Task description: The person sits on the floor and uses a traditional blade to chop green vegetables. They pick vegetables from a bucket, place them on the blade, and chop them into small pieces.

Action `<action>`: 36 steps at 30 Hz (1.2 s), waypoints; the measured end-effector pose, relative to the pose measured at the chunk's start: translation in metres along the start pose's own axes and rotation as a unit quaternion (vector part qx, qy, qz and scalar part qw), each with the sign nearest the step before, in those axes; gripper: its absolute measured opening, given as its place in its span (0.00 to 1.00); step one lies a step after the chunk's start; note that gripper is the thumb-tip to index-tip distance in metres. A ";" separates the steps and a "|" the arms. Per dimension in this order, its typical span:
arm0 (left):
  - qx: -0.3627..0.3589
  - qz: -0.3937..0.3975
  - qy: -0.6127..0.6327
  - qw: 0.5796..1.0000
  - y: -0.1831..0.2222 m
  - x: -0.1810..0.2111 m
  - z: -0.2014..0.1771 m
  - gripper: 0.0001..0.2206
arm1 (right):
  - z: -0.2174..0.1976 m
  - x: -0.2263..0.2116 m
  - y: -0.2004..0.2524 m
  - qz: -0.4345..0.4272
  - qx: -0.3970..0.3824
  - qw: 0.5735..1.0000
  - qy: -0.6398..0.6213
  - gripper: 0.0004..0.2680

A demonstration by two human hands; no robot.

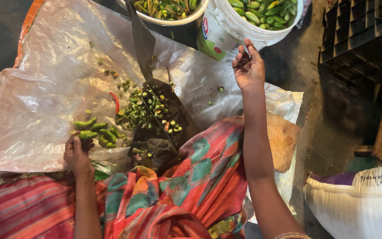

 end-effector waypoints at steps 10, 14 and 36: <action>-0.007 0.023 -0.040 0.999 0.007 0.008 0.003 0.10 | -0.028 0.005 -0.016 -0.005 0.002 1.000 0.003 0.09; -0.002 -0.005 -0.058 0.998 0.006 0.006 0.003 0.11 | -0.058 0.013 -0.036 -0.038 0.043 0.998 0.017 0.13; -0.014 -0.004 -0.048 0.999 0.005 0.006 0.004 0.10 | -0.045 0.006 -0.027 0.011 0.123 0.992 -0.035 0.15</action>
Point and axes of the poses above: each hand's wrist, its own y-axis away from the middle knuckle, its own z-axis out of the palm, x = y × z, the point moved 2 cm from there along -y, towards the middle knuckle, and after that the axes turned 8 degrees about -z, right-handed, at the moved point
